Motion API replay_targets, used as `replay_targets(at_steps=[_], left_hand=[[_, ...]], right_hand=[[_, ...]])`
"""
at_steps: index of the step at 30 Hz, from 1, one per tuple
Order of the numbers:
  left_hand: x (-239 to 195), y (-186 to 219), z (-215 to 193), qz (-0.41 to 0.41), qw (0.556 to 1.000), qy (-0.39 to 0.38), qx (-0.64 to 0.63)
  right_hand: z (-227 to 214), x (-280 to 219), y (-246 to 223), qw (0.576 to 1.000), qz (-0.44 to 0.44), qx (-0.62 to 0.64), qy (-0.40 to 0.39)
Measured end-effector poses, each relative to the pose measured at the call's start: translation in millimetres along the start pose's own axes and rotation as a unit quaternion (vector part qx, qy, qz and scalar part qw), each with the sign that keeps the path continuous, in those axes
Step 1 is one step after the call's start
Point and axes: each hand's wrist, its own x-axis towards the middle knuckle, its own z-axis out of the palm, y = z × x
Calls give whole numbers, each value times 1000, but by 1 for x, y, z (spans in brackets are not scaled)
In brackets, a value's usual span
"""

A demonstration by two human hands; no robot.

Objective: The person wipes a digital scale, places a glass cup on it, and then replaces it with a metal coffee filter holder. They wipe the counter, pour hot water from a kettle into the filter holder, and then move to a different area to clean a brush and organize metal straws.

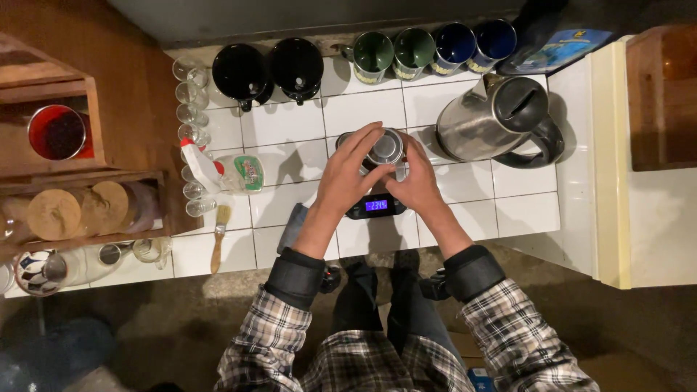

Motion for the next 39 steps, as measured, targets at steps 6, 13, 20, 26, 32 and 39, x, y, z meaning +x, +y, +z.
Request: replay_targets(at_steps=[6,13,20,26,32,39], left_hand=[[9,17,-11,7,998,53,-26],[-24,-42,-9,-191,921,221,-257],[-73,-114,-2,-370,876,242,-191],[-103,-152,8,-312,916,238,84],[-98,-156,5,-428,873,233,-15],[-103,-136,-8,-401,891,199,76]], right_hand=[[7,-3,7,996,75,42,11],[3,-3,-2,999,12,29,16],[5,-3,-1,999,20,24,14],[6,-4,2,999,29,29,14],[5,-5,-2,999,27,34,11],[10,-7,9,999,41,27,2]])
